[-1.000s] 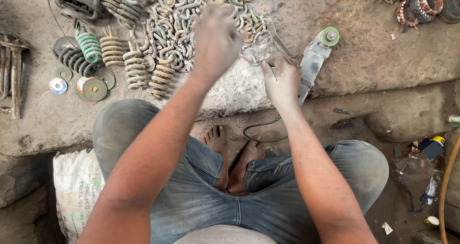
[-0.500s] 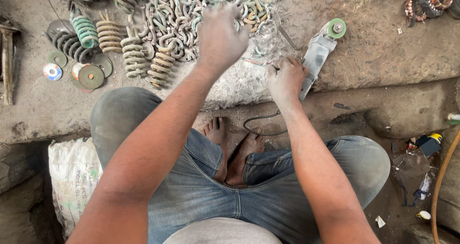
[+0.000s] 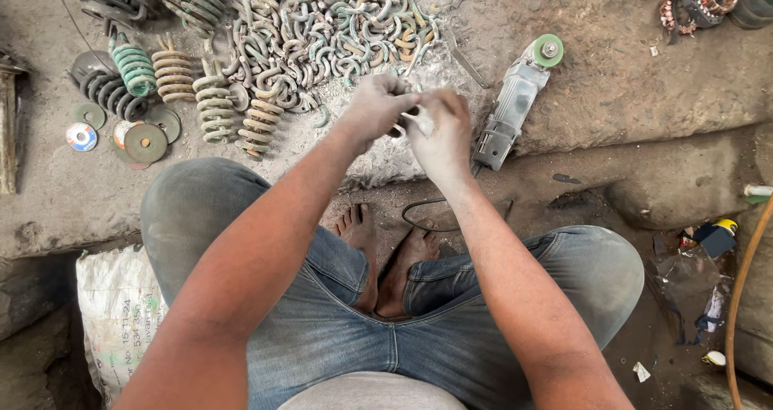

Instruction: The person sits on the floor and uses an angle grinder to smooth or cut small metal parts, likely suspension components. They handle the parts one by one, grinding them against a concrete surface, and place the finished pieces into a pile.

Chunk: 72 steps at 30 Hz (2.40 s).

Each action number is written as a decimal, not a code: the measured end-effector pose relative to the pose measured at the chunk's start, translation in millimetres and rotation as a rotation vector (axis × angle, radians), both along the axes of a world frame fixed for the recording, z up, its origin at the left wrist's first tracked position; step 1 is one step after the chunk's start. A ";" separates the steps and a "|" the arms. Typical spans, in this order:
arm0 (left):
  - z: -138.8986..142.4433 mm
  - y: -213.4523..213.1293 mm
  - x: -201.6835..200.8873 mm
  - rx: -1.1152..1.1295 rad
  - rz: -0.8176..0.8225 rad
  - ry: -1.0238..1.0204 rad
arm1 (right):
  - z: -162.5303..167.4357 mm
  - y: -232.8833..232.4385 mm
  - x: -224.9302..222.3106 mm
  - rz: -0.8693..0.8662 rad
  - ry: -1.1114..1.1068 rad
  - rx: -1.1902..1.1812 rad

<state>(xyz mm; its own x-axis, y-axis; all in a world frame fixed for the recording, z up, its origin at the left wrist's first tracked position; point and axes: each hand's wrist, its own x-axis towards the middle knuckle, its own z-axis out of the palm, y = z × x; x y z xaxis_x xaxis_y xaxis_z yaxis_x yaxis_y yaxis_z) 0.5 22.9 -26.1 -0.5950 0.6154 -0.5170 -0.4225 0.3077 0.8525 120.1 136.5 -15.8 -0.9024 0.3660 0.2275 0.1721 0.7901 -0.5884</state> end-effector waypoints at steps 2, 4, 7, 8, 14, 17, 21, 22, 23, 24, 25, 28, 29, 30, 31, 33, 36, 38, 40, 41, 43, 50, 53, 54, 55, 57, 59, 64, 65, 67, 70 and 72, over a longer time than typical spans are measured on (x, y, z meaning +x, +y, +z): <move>-8.4 -7.3 -6.3 -0.113 0.031 -0.008 | -0.1 -0.9 2.7 0.044 -0.098 -0.093; -18.8 -12.1 -13.6 -0.298 0.047 -0.008 | 1.3 12.6 4.4 -0.095 -0.039 -0.182; -34.0 -19.3 -16.7 -0.406 0.030 0.031 | 2.7 54.1 5.3 -0.384 -0.093 -0.386; -38.0 -20.6 -16.1 -0.440 0.009 0.083 | 2.6 69.2 9.7 -0.492 -0.095 -0.419; -48.9 -11.3 -12.8 -0.521 -0.100 0.456 | -20.7 112.5 29.6 -0.832 -0.179 -0.280; -46.7 2.4 -7.0 -0.414 -0.156 0.426 | -40.6 110.5 29.5 -0.803 -0.315 -0.192; -37.3 14.0 19.4 -0.281 -0.319 0.464 | -50.9 116.0 28.9 -0.833 -0.365 -0.385; -34.0 15.2 29.5 -0.229 -0.362 0.448 | -49.5 117.7 28.3 -0.833 -0.270 -0.544; -30.5 17.6 41.4 -0.191 -0.380 0.348 | -48.5 118.2 28.9 -0.827 -0.174 -0.703; -26.5 21.2 53.8 -0.152 -0.401 0.248 | -47.1 118.0 29.1 -0.818 -0.076 -0.861; -22.0 22.5 64.9 -0.111 -0.385 0.281 | -44.3 115.2 30.6 -0.803 -0.049 -0.910; -3.9 40.3 88.1 0.145 -0.316 0.259 | -25.1 98.9 35.7 -0.707 0.099 -1.066; 3.1 44.1 96.0 0.245 -0.286 0.225 | -15.2 92.7 39.8 -0.645 0.183 -1.136; 10.5 46.9 102.1 0.297 -0.244 0.140 | -4.3 86.5 47.5 -0.585 0.264 -1.205; 19.4 50.6 105.2 0.350 -0.204 0.058 | 8.7 80.8 55.1 -0.551 0.289 -1.179; 35.9 49.5 109.9 0.487 -0.199 -0.037 | 40.1 73.3 63.5 -0.473 0.360 -1.128; 53.8 31.9 120.0 0.710 -0.331 -0.180 | 86.6 68.9 86.0 -0.227 0.420 -1.384; 59.3 21.7 124.5 0.866 -0.474 -0.382 | 103.5 63.9 100.3 0.043 0.260 -1.608; 59.0 16.0 123.8 0.731 -0.587 -0.361 | 106.9 56.9 105.9 0.162 0.184 -1.690; 57.3 14.1 122.1 0.660 -0.644 -0.348 | 103.0 52.1 105.0 0.141 0.199 -1.670; 52.3 13.1 116.2 0.643 -0.591 -0.406 | 95.1 49.4 101.4 0.111 0.261 -1.664; 36.7 18.6 106.5 0.539 -0.592 -0.085 | 89.5 78.1 96.6 -0.134 0.363 -1.627; 27.7 23.4 107.1 0.407 -0.640 -0.171 | 82.7 77.4 97.4 -0.207 0.378 -1.624; 24.1 24.0 107.2 0.430 -0.630 -0.189 | 79.9 75.9 95.4 -0.205 0.379 -1.621; 20.7 24.8 106.3 0.453 -0.621 -0.201 | 77.9 74.8 92.5 -0.212 0.383 -1.616; 16.3 25.3 108.3 0.463 -0.593 -0.180 | 76.6 72.3 88.4 -0.232 0.393 -1.604; 15.0 25.3 109.2 0.438 -0.553 -0.110 | 76.9 69.4 85.3 -0.316 0.374 -1.549; 7.7 15.0 68.6 0.112 -0.794 0.340 | 70.7 69.4 79.9 -0.473 0.370 -1.367; 3.8 10.0 62.3 -0.202 -0.744 0.411 | 67.9 72.4 79.5 -0.497 0.369 -1.337; -6.5 3.1 56.3 -0.576 -0.616 0.491 | 60.5 78.2 78.0 -0.567 0.353 -1.290; -24.6 -0.2 61.8 -0.714 -0.460 0.564 | 46.3 78.7 75.0 -0.649 0.310 -1.278; -35.7 4.7 65.2 -0.729 -0.404 0.675 | 38.7 73.6 73.2 -0.613 0.305 -1.299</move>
